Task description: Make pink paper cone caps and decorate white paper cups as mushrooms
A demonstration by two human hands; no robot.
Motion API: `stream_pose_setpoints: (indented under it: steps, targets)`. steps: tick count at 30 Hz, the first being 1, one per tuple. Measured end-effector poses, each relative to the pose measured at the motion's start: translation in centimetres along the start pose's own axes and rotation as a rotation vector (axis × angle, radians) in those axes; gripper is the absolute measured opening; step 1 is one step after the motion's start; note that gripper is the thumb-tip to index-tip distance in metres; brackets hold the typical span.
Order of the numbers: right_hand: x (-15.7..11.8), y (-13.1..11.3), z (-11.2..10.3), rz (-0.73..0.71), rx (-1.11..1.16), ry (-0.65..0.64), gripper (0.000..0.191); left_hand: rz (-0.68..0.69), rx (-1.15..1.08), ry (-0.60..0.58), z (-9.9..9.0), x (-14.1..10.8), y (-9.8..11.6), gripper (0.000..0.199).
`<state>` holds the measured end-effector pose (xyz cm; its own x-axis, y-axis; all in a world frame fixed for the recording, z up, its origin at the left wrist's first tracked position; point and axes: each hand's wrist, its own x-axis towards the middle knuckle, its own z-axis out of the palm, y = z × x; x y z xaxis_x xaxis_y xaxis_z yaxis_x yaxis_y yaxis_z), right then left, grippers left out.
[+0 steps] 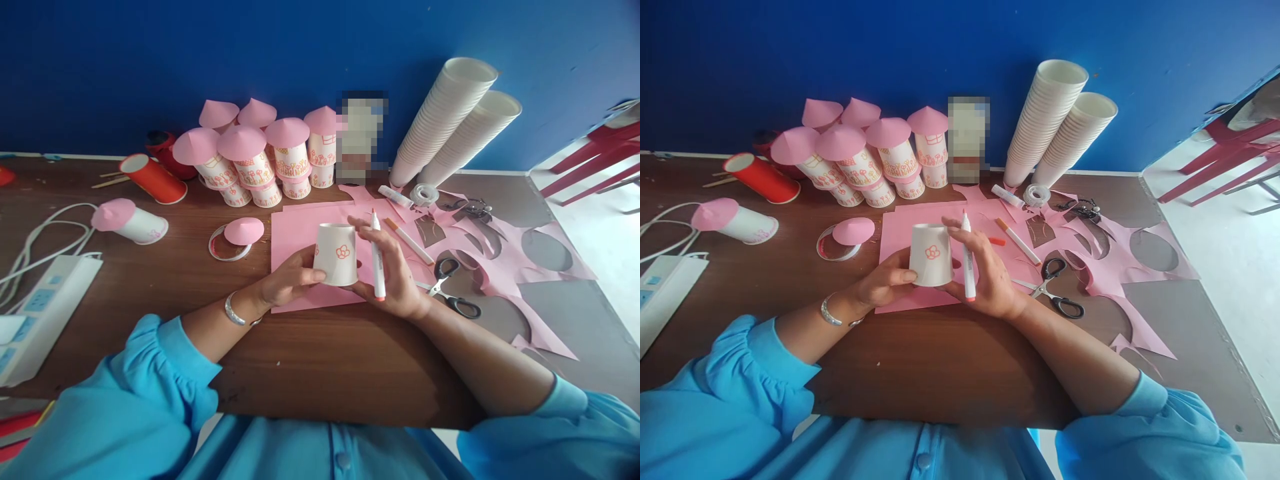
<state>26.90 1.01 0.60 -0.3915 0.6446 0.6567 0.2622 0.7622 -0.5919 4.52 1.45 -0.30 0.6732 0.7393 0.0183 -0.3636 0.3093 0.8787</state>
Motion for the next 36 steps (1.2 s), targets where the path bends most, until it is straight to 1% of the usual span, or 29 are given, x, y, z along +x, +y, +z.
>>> stream_pose_setpoints:
  steps: [1, 3, 5, 8, 10, 11, 13, 16, 18, 19, 22, 26, 29, 32, 36]
  targets:
    - [0.02, -0.05, -0.02, 0.010, 0.012, -0.001, 0.076, -0.010, -0.014, -0.025, 0.07, 0.01, 0.04, 0.048]
    - [0.07, -0.16, -0.04, 0.025, -0.012, 0.021, 0.073, -0.006, 0.003, -0.024, 0.20, 0.03, 0.12, 0.050]
    - [0.13, -0.23, 0.00, 0.014, -0.088, 0.058, 0.072, 0.020, 0.087, 0.034, 0.27, 0.04, 0.15, 0.059]
    - [0.21, -0.23, 0.18, -0.056, -0.189, 0.087, 0.073, 0.032, 0.231, 0.164, 0.31, 0.04, 0.11, 0.070]
    - [0.22, -0.19, 0.28, -0.101, -0.209, 0.084, 0.075, 0.025, 0.255, 0.222, 0.30, 0.04, 0.03, 0.068]
    - [0.21, -0.17, 0.31, -0.113, -0.201, 0.074, 0.075, 0.025, 0.237, 0.228, 0.28, 0.05, -0.02, 0.065]
    - [0.16, -0.14, 0.28, -0.103, -0.147, 0.047, 0.076, 0.032, 0.152, 0.196, 0.25, 0.06, -0.08, 0.060]
    - [0.06, -0.08, 0.13, -0.023, -0.015, 0.012, 0.079, 0.022, -0.004, 0.067, 0.29, 0.05, -0.01, 0.051]
    - [0.00, -0.04, 0.05, 0.041, 0.054, 0.011, 0.078, 0.001, -0.063, -0.015, 0.38, 0.01, 0.12, 0.047]
    - [-0.02, -0.03, 0.03, 0.064, 0.073, 0.016, 0.077, -0.008, -0.071, -0.038, 0.41, 0.00, 0.19, 0.047]
    - [0.04, -0.05, 0.03, 0.090, 0.045, 0.044, 0.075, 0.009, -0.014, -0.025, 0.38, -0.03, 0.26, 0.055]
    - [0.28, -0.20, 0.11, 0.027, -0.050, 0.043, 0.077, 0.067, 0.171, 0.105, 0.15, -0.05, -0.02, 0.066]
    - [0.33, -0.30, 0.16, -0.010, -0.053, 0.031, 0.076, 0.059, 0.203, 0.182, 0.14, -0.07, -0.16, 0.063]
    - [0.18, -0.27, 0.14, 0.029, -0.007, 0.016, 0.080, 0.034, 0.121, 0.149, 0.28, -0.08, -0.03, 0.058]
    - [-0.02, -0.12, 0.08, 0.090, 0.096, -0.006, 0.083, 0.019, -0.003, 0.027, 0.47, -0.02, 0.26, 0.051]
